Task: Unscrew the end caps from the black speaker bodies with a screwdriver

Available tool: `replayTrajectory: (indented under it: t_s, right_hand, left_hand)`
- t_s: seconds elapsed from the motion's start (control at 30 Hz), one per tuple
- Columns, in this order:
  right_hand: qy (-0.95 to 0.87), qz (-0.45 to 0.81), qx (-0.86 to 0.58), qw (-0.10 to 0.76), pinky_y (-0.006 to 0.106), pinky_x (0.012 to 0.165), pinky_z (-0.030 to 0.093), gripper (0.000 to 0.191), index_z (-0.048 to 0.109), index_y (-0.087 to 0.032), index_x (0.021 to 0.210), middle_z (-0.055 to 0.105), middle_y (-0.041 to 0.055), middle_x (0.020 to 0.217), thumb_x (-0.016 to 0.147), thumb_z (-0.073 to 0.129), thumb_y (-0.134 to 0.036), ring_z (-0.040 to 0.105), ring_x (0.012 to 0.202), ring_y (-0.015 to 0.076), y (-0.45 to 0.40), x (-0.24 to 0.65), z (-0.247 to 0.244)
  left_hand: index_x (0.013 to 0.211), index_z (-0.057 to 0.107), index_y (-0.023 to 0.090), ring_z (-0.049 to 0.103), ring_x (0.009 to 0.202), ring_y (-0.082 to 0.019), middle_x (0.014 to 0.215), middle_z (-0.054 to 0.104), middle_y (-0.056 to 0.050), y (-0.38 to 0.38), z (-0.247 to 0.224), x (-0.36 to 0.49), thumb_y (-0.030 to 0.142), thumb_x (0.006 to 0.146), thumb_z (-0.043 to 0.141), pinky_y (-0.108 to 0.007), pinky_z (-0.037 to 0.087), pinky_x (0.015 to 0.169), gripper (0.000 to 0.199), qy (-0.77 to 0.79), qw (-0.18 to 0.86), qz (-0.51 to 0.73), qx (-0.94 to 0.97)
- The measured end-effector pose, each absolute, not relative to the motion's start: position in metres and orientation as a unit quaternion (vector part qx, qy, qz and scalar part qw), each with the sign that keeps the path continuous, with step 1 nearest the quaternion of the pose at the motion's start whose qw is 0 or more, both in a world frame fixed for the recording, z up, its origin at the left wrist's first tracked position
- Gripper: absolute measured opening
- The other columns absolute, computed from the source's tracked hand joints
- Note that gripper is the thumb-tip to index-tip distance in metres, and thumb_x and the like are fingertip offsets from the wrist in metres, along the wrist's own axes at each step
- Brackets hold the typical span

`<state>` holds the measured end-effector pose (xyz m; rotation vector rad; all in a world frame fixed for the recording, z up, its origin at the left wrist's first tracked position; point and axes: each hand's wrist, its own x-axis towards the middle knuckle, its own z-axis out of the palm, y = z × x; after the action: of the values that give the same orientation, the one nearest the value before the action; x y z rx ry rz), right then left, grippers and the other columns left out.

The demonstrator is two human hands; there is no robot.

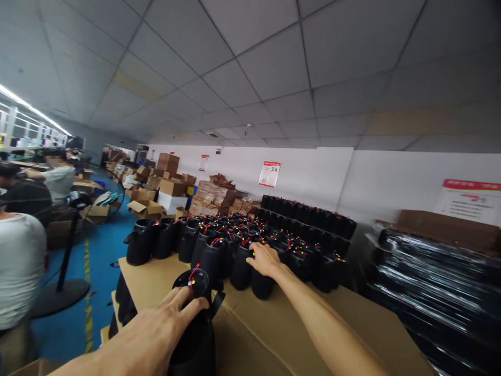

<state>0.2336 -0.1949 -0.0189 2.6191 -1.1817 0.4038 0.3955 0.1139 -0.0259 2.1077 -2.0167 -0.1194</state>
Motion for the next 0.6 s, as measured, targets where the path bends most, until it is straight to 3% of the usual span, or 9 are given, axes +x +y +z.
replayTrajectory:
  t_s: [0.13, 0.23, 0.33, 0.43, 0.5, 0.6]
  right_hand:
    - [-0.419, 0.168, 0.887, 0.095, 0.049, 0.095, 0.054, 0.045, 0.056, -0.021, 0.135, 0.057, 0.0104, 0.137, 0.097, 0.067, -0.043, 0.063, 0.113, 0.0264, -0.204, 0.21, -0.018]
    - [-0.48, 0.187, 0.853, 0.09, 0.045, 0.089, 0.056, 0.043, 0.058, -0.019, 0.131, 0.06, 0.01, 0.131, 0.098, 0.066, -0.045, 0.065, 0.103, 0.0235, -0.214, 0.19, -0.015]
    - [-0.52, 0.2, 0.825, 0.095, 0.045, 0.088, 0.056, 0.04, 0.061, -0.018, 0.126, 0.062, 0.0093, 0.126, 0.097, 0.067, -0.045, 0.066, 0.102, 0.0234, -0.224, 0.18, -0.013]
    - [-0.526, 0.216, 0.817, 0.095, 0.045, 0.089, 0.056, 0.039, 0.061, -0.018, 0.123, 0.063, 0.009, 0.125, 0.097, 0.068, -0.045, 0.065, 0.103, 0.0235, -0.233, 0.182, -0.017]
    - [-0.521, 0.23, 0.817, 0.089, 0.045, 0.088, 0.056, 0.038, 0.062, -0.018, 0.123, 0.063, 0.0089, 0.124, 0.097, 0.067, -0.046, 0.065, 0.103, 0.0236, -0.238, 0.189, -0.022]
    - [-0.499, 0.259, 0.824, 0.075, 0.046, 0.091, 0.055, 0.038, 0.063, -0.018, 0.121, 0.063, 0.0088, 0.124, 0.096, 0.067, -0.046, 0.064, 0.106, 0.0244, -0.247, 0.197, -0.03]
  left_hand:
    - [0.153, 0.045, 0.013, 0.032, 0.153, -0.039, 0.169, 0.027, -0.02, 0.106, -0.02, 0.397, 0.022, 0.049, 0.068, -0.049, 0.034, 0.125, 0.107, -0.686, 0.093, -0.048, 0.72]
    - [0.149, 0.05, 0.011, 0.037, 0.15, -0.042, 0.166, 0.033, -0.022, 0.099, -0.025, 0.402, 0.022, 0.047, 0.069, -0.051, 0.036, 0.123, 0.104, -0.701, 0.103, -0.039, 0.705]
    - [0.151, 0.049, 0.022, 0.045, 0.146, -0.04, 0.163, 0.042, -0.015, 0.09, -0.05, 0.419, 0.026, 0.054, 0.072, -0.053, 0.042, 0.12, 0.1, -0.736, 0.163, -0.004, 0.657]
    - [0.155, 0.04, 0.037, 0.04, 0.15, -0.035, 0.165, 0.039, -0.004, 0.079, -0.077, 0.436, 0.027, 0.064, 0.07, -0.054, 0.039, 0.122, 0.097, -0.763, 0.211, 0.03, 0.61]
    - [0.156, 0.04, 0.034, 0.034, 0.152, -0.036, 0.167, 0.036, -0.006, 0.074, -0.077, 0.436, 0.03, 0.064, 0.072, -0.055, 0.034, 0.124, 0.097, -0.761, 0.193, 0.017, 0.619]
    - [0.151, 0.049, 0.019, 0.035, 0.151, -0.041, 0.165, 0.038, -0.018, 0.071, -0.048, 0.418, 0.032, 0.054, 0.077, -0.055, 0.034, 0.124, 0.102, -0.731, 0.134, -0.035, 0.668]
